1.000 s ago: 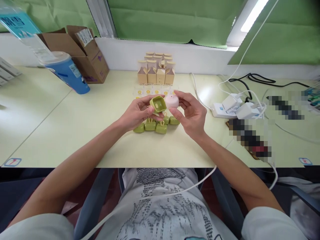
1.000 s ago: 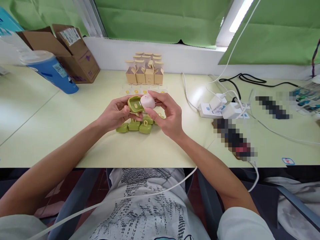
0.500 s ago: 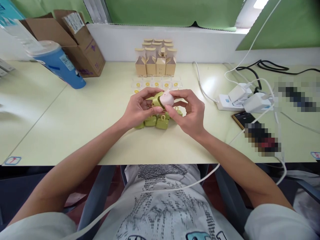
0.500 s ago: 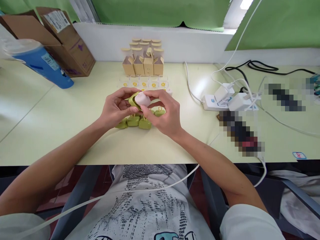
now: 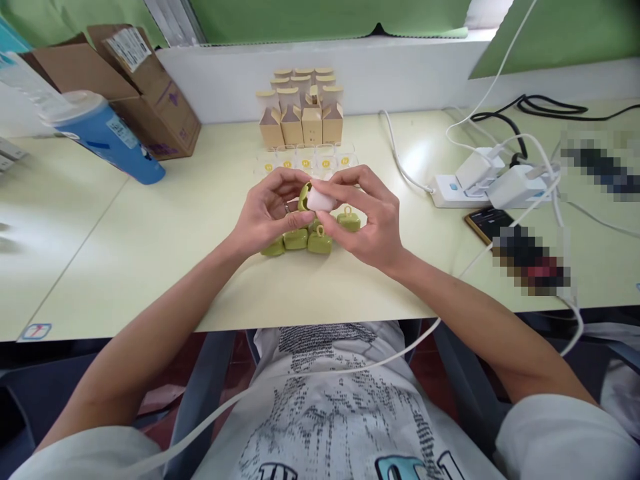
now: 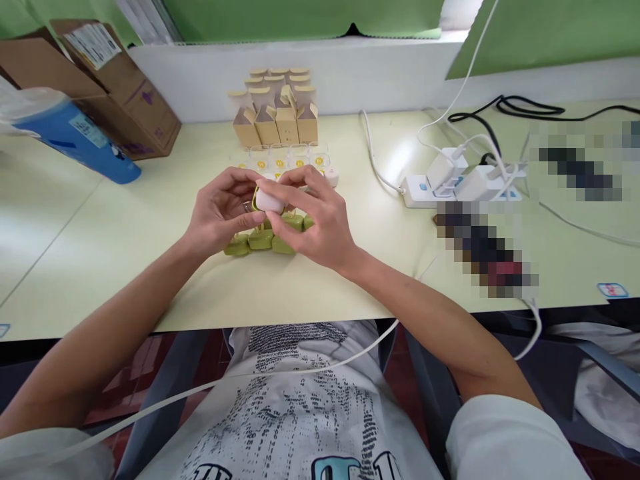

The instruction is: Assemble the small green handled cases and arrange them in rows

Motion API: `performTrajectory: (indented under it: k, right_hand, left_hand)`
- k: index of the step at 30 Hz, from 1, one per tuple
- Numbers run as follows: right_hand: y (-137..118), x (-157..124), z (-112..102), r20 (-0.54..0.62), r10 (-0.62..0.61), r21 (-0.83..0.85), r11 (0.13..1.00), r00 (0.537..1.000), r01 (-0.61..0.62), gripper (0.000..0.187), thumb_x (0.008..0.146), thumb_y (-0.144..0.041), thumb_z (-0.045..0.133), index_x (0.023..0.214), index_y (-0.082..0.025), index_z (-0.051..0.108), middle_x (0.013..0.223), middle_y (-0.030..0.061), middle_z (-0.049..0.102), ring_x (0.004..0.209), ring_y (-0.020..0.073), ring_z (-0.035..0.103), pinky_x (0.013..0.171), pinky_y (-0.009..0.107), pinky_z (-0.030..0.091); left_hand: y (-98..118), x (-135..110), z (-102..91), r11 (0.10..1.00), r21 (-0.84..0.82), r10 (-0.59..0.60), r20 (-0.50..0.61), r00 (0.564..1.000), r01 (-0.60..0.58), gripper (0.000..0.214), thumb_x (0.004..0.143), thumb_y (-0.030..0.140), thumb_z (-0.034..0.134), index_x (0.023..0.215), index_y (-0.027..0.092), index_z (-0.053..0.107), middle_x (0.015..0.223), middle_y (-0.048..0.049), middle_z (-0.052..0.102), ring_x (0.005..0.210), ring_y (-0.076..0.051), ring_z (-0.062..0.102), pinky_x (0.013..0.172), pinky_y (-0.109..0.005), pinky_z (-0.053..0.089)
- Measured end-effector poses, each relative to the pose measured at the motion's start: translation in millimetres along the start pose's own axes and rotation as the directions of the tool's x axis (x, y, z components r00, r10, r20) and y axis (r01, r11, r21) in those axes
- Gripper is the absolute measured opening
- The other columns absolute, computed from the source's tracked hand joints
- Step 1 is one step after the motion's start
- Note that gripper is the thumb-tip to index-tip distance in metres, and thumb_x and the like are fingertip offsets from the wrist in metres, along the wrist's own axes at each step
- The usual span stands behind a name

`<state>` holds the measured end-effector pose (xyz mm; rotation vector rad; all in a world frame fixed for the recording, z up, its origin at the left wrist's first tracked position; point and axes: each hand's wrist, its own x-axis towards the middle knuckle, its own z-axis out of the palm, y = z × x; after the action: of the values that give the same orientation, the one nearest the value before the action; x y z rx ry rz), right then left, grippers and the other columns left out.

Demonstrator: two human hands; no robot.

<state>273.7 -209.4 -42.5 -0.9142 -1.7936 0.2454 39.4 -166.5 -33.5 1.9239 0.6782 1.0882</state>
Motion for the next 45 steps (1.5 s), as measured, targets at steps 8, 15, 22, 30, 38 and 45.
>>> performTrajectory:
  k: [8, 15, 22, 30, 38, 45]
  right_hand:
    - [14.7, 2.0, 11.1, -0.221, -0.414, -0.051, 0.909, 0.883, 0.413, 0.062, 0.108, -0.016, 0.069, 0.161, -0.047, 0.075, 0.119, 0.0063, 0.075, 0.113, 0.0279, 0.074, 0.083, 0.045, 0.073]
    - [14.9, 0.0, 3.8, -0.129, -0.352, -0.177, 0.928, 0.927, 0.327, 0.049, 0.108, -0.026, 0.071, 0.152, -0.044, 0.079, 0.124, 0.0079, 0.078, 0.113, 0.0311, 0.080, 0.102, 0.058, 0.074]
    - [13.5, -0.8, 4.2, -0.037, -0.265, -0.276, 0.929, 0.964, 0.245, 0.047, 0.109, -0.032, 0.076, 0.155, -0.042, 0.077, 0.127, 0.0094, 0.077, 0.119, 0.0326, 0.081, 0.106, 0.060, 0.075]
    - [4.2, -0.4, 1.7, -0.027, -0.219, -0.316, 0.927, 0.975, 0.200, 0.044, 0.105, -0.034, 0.085, 0.149, -0.040, 0.079, 0.125, 0.0110, 0.074, 0.123, 0.0354, 0.079, 0.107, 0.063, 0.076]
    - [6.8, 0.7, 0.1, -0.046, -0.146, -0.197, 0.971, 0.988, 0.134, 0.039, 0.111, -0.042, 0.081, 0.150, -0.042, 0.075, 0.119, 0.0053, 0.078, 0.116, 0.0275, 0.081, 0.099, 0.047, 0.080]
    - [9.5, 0.6, 2.3, -0.024, -0.157, -0.069, 0.985, 0.987, 0.155, 0.024, 0.113, -0.041, 0.081, 0.136, -0.040, 0.075, 0.132, 0.0061, 0.080, 0.120, 0.0259, 0.080, 0.089, 0.038, 0.079]
  left_hand:
    - [-25.6, 6.9, -0.7, 0.969, -0.233, 0.074, -0.051, 0.996, -0.084, 0.068, 0.073, 0.048, 0.118, 0.125, 0.027, 0.078, 0.129, -0.0108, 0.088, 0.127, -0.036, 0.088, 0.107, -0.049, 0.077]
    - [-22.6, 6.7, -2.1, 0.973, -0.221, 0.048, -0.055, 0.997, -0.059, 0.072, 0.068, 0.051, 0.120, 0.122, 0.028, 0.078, 0.132, -0.0108, 0.088, 0.129, -0.039, 0.087, 0.107, -0.056, 0.078]
    - [-25.1, 9.7, -2.5, 0.962, -0.263, 0.072, -0.023, 0.997, -0.076, 0.069, 0.068, 0.052, 0.119, 0.121, 0.031, 0.081, 0.133, -0.0101, 0.088, 0.134, -0.041, 0.086, 0.106, -0.054, 0.078]
    - [-20.4, 11.6, 0.4, 0.961, -0.255, 0.105, -0.025, 0.994, -0.108, 0.065, 0.069, 0.056, 0.118, 0.118, 0.032, 0.084, 0.118, -0.0074, 0.089, 0.131, -0.043, 0.087, 0.108, -0.060, 0.076]
    - [-20.7, 13.3, 1.3, 0.965, -0.240, 0.097, -0.061, 0.993, -0.109, 0.070, 0.072, 0.058, 0.117, 0.125, 0.030, 0.080, 0.122, -0.0094, 0.089, 0.134, -0.043, 0.085, 0.109, -0.060, 0.075]
    - [-10.6, 10.2, 7.1, 0.979, -0.172, 0.082, -0.160, 0.984, -0.110, 0.059, 0.078, 0.066, 0.111, 0.118, 0.032, 0.083, 0.124, -0.0089, 0.088, 0.127, -0.040, 0.085, 0.097, -0.057, 0.079]
